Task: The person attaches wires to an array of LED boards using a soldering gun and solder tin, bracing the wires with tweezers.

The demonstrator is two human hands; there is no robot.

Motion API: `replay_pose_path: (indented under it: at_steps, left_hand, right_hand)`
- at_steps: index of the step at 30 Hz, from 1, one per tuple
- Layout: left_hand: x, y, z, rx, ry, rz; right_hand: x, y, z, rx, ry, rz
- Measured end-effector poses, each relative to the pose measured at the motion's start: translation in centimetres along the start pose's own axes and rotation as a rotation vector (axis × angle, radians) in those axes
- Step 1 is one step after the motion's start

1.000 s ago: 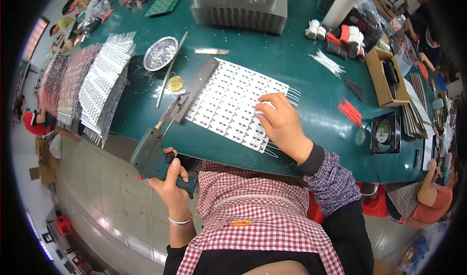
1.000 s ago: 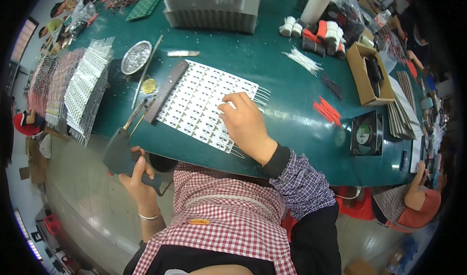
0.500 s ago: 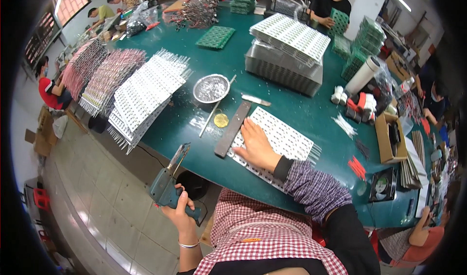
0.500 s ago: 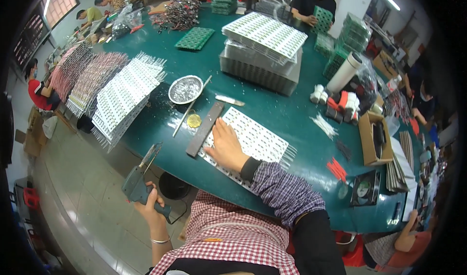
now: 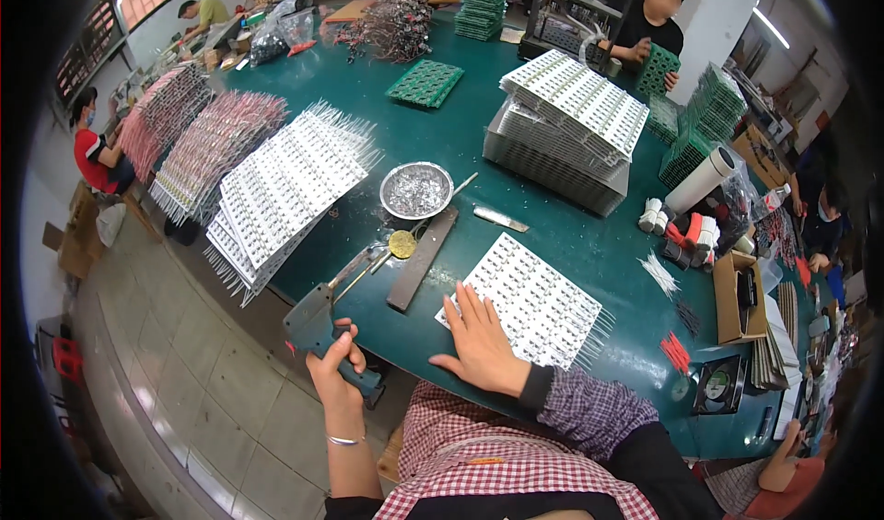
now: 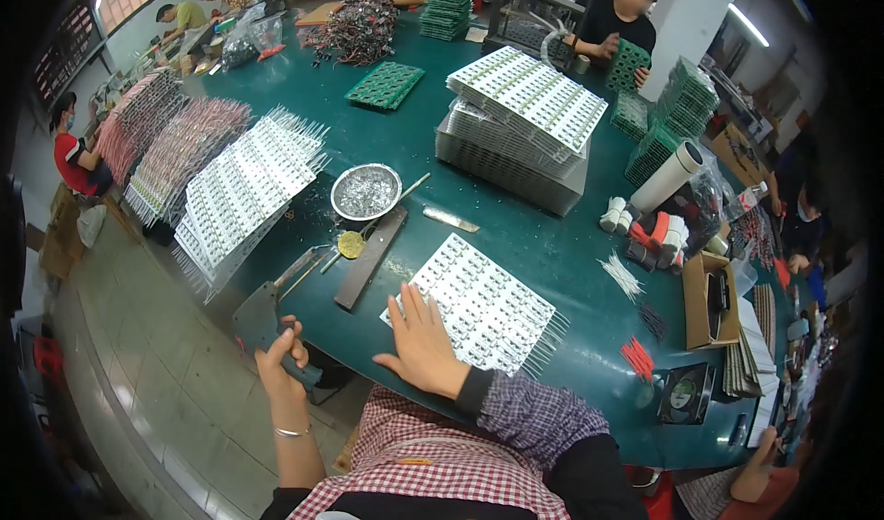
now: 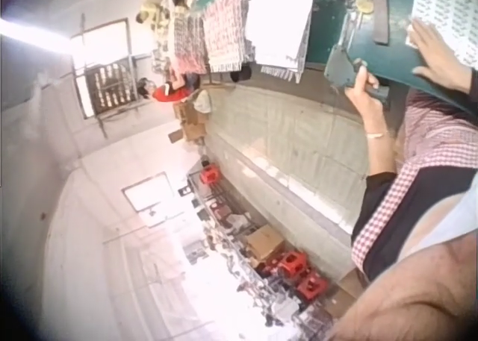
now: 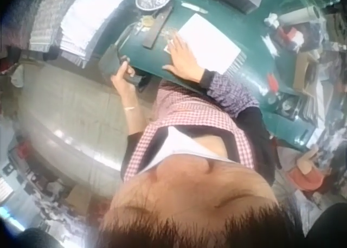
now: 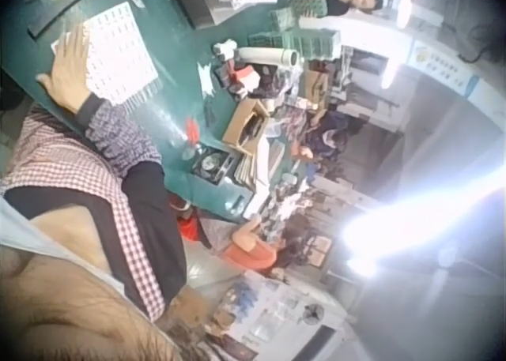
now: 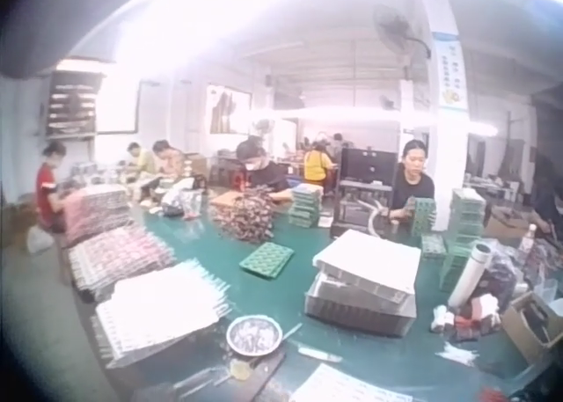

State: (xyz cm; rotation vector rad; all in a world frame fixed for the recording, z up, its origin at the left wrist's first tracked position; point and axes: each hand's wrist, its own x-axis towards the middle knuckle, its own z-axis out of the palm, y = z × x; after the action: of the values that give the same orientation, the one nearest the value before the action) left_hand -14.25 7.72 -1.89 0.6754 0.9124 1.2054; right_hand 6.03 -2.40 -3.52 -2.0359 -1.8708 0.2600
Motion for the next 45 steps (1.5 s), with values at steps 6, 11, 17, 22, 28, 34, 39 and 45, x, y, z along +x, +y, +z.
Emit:
replay_pose_path:
  at_steps: [6,11,17,22,28,34,39,45]
  left_hand:
    - [4.5,-1.0,1.1,-0.016,-0.207,-0.258]
    - [6.9,-1.7,1.6,0.045,-0.375,-0.448]
    - [7.7,-1.8,3.0,0.316,-0.309,-0.399]
    - [7.6,-1.5,4.4,0.54,-0.266,-0.304]
    - [8.0,-0.6,5.1,0.801,-0.256,-0.158]
    - [9.1,-0.7,4.5,1.143,-0.262,-0.015]
    - [7.3,0.7,6.3,1.668,-0.218,0.184]
    - [6.6,0.4,7.3,1.784,-0.223,0.274]
  right_hand:
    - [-3.6,1.2,-1.3,-0.005,-0.079,-0.083]
    - [-8.3,0.7,-2.1,0.042,-0.175,-0.155]
    - [-14.3,2.4,0.5,0.092,-0.023,-0.211]
    - [-15.9,2.6,-1.0,0.116,0.222,-0.327]
    - [-14.2,4.0,-13.9,-0.022,0.62,-0.355]
    - [-11.3,2.7,-26.2,-0.2,1.173,-0.005]
    - [-2.6,2.5,-31.1,-0.616,1.138,-0.274]
    - [14.4,10.9,-28.6,-0.898,0.957,-0.337]
